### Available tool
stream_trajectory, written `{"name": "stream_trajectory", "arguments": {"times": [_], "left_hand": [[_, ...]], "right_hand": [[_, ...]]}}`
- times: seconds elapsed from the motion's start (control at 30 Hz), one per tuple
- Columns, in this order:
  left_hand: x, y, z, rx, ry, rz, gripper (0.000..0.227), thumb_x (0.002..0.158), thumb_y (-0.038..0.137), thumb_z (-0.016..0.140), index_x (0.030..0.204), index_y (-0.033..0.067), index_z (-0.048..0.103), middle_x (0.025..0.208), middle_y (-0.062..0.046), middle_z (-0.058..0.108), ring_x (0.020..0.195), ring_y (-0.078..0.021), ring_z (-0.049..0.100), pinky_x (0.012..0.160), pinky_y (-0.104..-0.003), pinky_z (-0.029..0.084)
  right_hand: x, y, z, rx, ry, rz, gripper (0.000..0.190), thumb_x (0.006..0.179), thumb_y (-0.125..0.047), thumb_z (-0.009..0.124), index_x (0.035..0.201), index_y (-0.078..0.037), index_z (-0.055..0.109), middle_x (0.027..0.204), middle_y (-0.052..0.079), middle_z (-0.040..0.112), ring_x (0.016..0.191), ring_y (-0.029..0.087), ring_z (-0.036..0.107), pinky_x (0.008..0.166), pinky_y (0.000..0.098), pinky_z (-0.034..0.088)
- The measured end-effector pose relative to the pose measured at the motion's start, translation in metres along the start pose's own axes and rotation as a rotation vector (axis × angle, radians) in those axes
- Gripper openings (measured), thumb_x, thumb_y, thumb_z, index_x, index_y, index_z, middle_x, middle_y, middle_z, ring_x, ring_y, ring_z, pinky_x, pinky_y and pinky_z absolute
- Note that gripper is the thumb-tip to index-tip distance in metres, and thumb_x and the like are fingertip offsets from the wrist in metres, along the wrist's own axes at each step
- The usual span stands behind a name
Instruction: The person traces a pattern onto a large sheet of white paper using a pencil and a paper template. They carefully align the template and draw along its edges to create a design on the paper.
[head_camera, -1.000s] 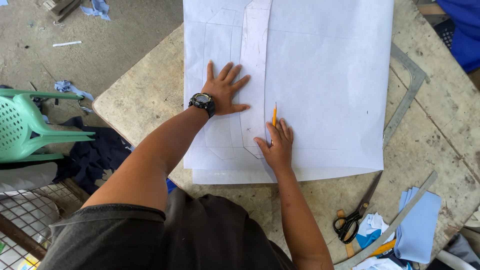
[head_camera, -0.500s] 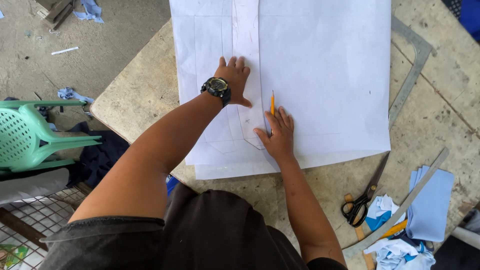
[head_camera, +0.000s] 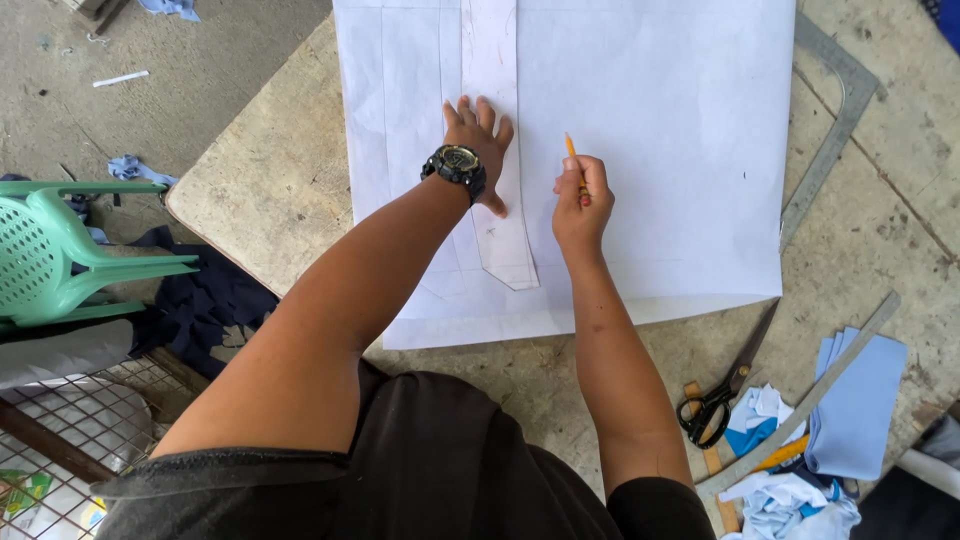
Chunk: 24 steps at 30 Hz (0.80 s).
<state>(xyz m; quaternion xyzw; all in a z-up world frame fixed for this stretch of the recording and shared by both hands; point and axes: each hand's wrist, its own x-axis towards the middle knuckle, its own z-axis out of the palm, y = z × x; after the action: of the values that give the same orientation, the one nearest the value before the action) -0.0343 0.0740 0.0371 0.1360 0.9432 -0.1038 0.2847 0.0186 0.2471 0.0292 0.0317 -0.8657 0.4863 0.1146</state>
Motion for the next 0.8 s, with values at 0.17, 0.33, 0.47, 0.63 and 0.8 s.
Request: {"name": "stream_trajectory", "arguments": {"times": [0.17, 0.33, 0.47, 0.63, 0.8], "left_hand": [[0.002, 0.001, 0.005, -0.027, 0.018, 0.011, 0.150, 0.057, 0.096, 0.069, 0.162, 0.0119, 0.003, 0.166, -0.029, 0.006, 0.150, -0.0552, 0.013, 0.116, -0.066, 0.020], [0.005, 0.003, 0.005, -0.028, 0.001, -0.006, 0.151, 0.056, 0.095, 0.071, 0.162, 0.0125, 0.002, 0.166, -0.029, 0.004, 0.150, -0.0552, 0.013, 0.116, -0.067, 0.022], [-0.001, 0.004, 0.000, -0.046, -0.030, -0.008, 0.150, 0.058, 0.093, 0.072, 0.162, 0.0117, 0.001, 0.166, -0.029, 0.003, 0.150, -0.0559, 0.010, 0.117, -0.067, 0.020], [-0.003, 0.010, -0.003, -0.047, -0.069, 0.003, 0.151, 0.059, 0.090, 0.073, 0.162, 0.0106, -0.003, 0.166, -0.029, 0.001, 0.149, -0.0568, 0.011, 0.117, -0.068, 0.021], [0.003, 0.008, -0.002, -0.064, -0.043, -0.026, 0.151, 0.057, 0.085, 0.079, 0.162, 0.0112, -0.001, 0.165, -0.029, 0.003, 0.149, -0.0569, 0.013, 0.116, -0.069, 0.022]], "right_hand": [[0.008, -0.024, 0.000, 0.108, -0.265, 0.158, 0.032, 0.102, -0.029, 0.049, 0.128, -0.011, 0.056, 0.122, 0.006, 0.075, 0.047, 0.004, 0.035, 0.049, 0.0199, 0.041], [0.013, -0.006, 0.014, 0.122, -0.261, 0.181, 0.033, 0.100, -0.026, 0.053, 0.126, -0.009, 0.065, 0.124, 0.011, 0.074, 0.120, 0.018, 0.068, 0.095, 0.0270, 0.055], [0.018, 0.000, 0.018, 0.087, -0.288, 0.153, 0.032, 0.099, -0.023, 0.056, 0.126, -0.009, 0.066, 0.122, 0.010, 0.074, 0.117, 0.018, 0.069, 0.099, 0.0290, 0.055], [0.022, 0.024, 0.019, 0.019, -0.315, -0.049, 0.028, 0.100, -0.020, 0.058, 0.125, -0.007, 0.066, 0.118, 0.010, 0.074, 0.109, 0.019, 0.072, 0.093, 0.0303, 0.057], [0.028, 0.015, 0.019, -0.123, -0.366, -0.165, 0.029, 0.100, -0.018, 0.059, 0.127, -0.007, 0.065, 0.119, 0.013, 0.073, 0.107, 0.026, 0.070, 0.090, 0.0360, 0.056]]}}
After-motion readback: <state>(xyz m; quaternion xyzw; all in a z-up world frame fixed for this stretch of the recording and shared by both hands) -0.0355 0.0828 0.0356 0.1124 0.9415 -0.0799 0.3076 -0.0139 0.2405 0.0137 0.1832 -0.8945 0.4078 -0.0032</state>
